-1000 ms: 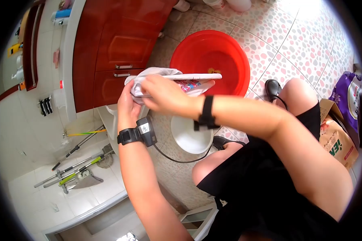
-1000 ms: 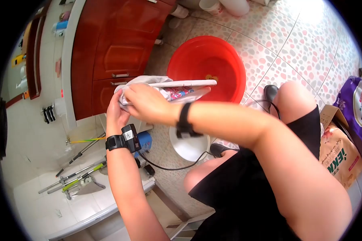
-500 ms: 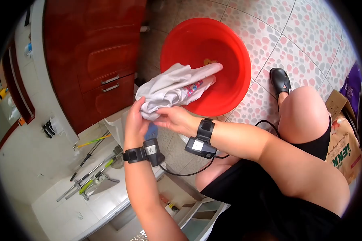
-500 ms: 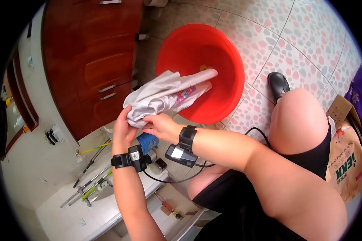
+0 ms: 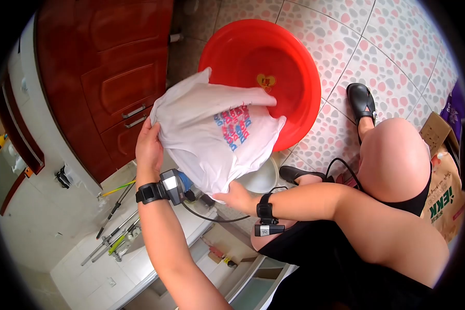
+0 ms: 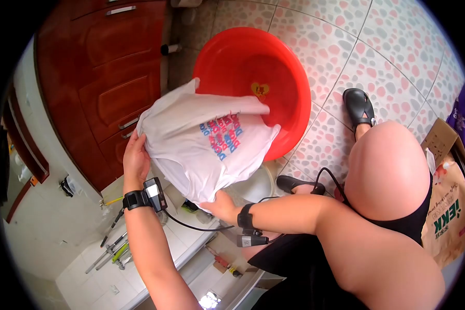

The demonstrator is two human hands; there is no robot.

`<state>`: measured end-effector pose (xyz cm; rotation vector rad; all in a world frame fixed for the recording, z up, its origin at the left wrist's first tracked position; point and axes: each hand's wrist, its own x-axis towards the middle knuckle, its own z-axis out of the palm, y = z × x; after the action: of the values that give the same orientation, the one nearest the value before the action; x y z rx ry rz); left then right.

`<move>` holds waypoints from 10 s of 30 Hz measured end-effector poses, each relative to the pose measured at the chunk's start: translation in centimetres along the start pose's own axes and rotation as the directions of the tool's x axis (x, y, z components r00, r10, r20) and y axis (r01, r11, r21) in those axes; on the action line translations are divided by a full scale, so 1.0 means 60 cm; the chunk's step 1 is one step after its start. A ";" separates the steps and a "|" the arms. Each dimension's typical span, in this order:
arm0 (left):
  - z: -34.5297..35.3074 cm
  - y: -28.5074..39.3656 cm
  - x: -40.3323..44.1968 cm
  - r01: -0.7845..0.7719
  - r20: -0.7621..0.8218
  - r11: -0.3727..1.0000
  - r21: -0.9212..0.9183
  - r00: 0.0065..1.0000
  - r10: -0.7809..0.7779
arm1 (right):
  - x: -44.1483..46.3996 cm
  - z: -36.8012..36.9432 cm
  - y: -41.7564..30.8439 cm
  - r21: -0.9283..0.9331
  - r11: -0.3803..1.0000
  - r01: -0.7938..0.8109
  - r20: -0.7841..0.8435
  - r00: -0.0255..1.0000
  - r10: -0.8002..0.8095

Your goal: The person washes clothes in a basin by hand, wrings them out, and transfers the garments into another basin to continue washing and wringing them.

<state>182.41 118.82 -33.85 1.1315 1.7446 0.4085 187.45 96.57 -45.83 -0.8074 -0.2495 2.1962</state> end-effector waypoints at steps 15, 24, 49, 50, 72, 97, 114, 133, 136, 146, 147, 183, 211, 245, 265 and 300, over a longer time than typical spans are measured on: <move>-0.039 0.059 -0.029 -0.042 -0.088 0.985 -0.167 0.996 0.027 | -0.021 0.012 -0.057 0.202 0.978 -0.048 0.160 0.987 0.016; -0.060 0.078 -0.060 -0.075 -0.067 0.984 -0.163 0.996 0.065 | -0.031 0.027 -0.046 0.225 0.973 0.060 0.216 0.970 -0.110; 0.007 0.071 -0.036 -0.043 0.107 0.977 0.210 0.994 0.021 | -0.012 0.016 -0.068 -0.552 0.465 0.692 0.535 0.722 -0.439; 0.015 0.069 -0.036 -0.047 0.078 0.968 0.247 0.997 0.029 | -0.012 0.014 -0.070 -0.552 0.466 0.691 0.534 0.722 -0.439; 0.054 0.077 -0.041 -0.258 0.053 0.945 0.201 0.966 0.253 | -0.008 -0.007 -0.084 -0.624 0.362 0.692 0.542 0.718 -0.437; 0.081 0.075 -0.021 -0.264 0.122 0.880 0.395 0.965 0.234 | 0.016 0.001 -0.053 -0.685 0.327 0.651 0.493 0.745 -0.450; 0.033 0.045 0.029 -0.350 0.053 0.844 0.405 0.931 0.361 | 0.092 -0.040 -0.026 0.310 0.918 -0.248 0.109 0.968 0.224; 0.032 0.002 0.050 -0.262 0.114 0.799 0.542 0.964 0.239 | 0.115 -0.072 0.034 0.574 0.721 -0.387 0.061 0.899 0.434; 0.025 -0.005 0.054 -0.301 0.140 0.801 0.518 0.953 0.267 | 0.114 -0.071 0.032 0.574 0.730 -0.372 0.054 0.906 0.420; 0.008 -0.004 0.037 -0.284 0.045 0.771 0.570 0.948 0.315 | 0.109 -0.085 -0.079 -0.270 0.901 0.340 -0.445 0.786 -0.430; 0.004 -0.003 0.031 -0.264 0.029 0.787 0.558 0.954 0.300 | 0.111 -0.089 -0.105 -0.362 0.834 0.417 -0.410 0.732 -0.544; 0.084 -0.190 -0.076 -0.297 0.138 0.903 0.310 0.954 0.266 | 0.049 -0.065 -0.086 -0.554 0.483 0.678 0.241 0.686 -0.687; 0.067 -0.108 -0.087 -0.376 0.368 0.845 0.379 0.900 0.235 | 0.132 -0.141 -0.308 -0.684 0.420 0.597 0.466 0.800 -0.378; -0.044 -0.120 -0.132 -0.442 -0.477 0.674 0.592 0.482 0.735 | 0.107 -0.004 -0.551 -0.722 -0.556 0.411 0.621 0.739 -0.261; -0.071 -0.002 -0.278 -0.575 -0.029 0.702 0.420 0.765 0.644 | 0.051 0.052 -0.589 -0.607 -0.622 0.494 0.708 0.692 -0.141; -0.023 -0.015 -0.334 -0.373 0.253 0.147 0.916 0.823 0.509 | 0.074 0.076 -0.583 -0.388 -0.799 0.459 0.800 0.598 -0.044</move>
<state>182.51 101.94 -22.88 2.6197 1.6670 -0.3833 203.37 124.11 -29.95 -0.7506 -2.6230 0.1187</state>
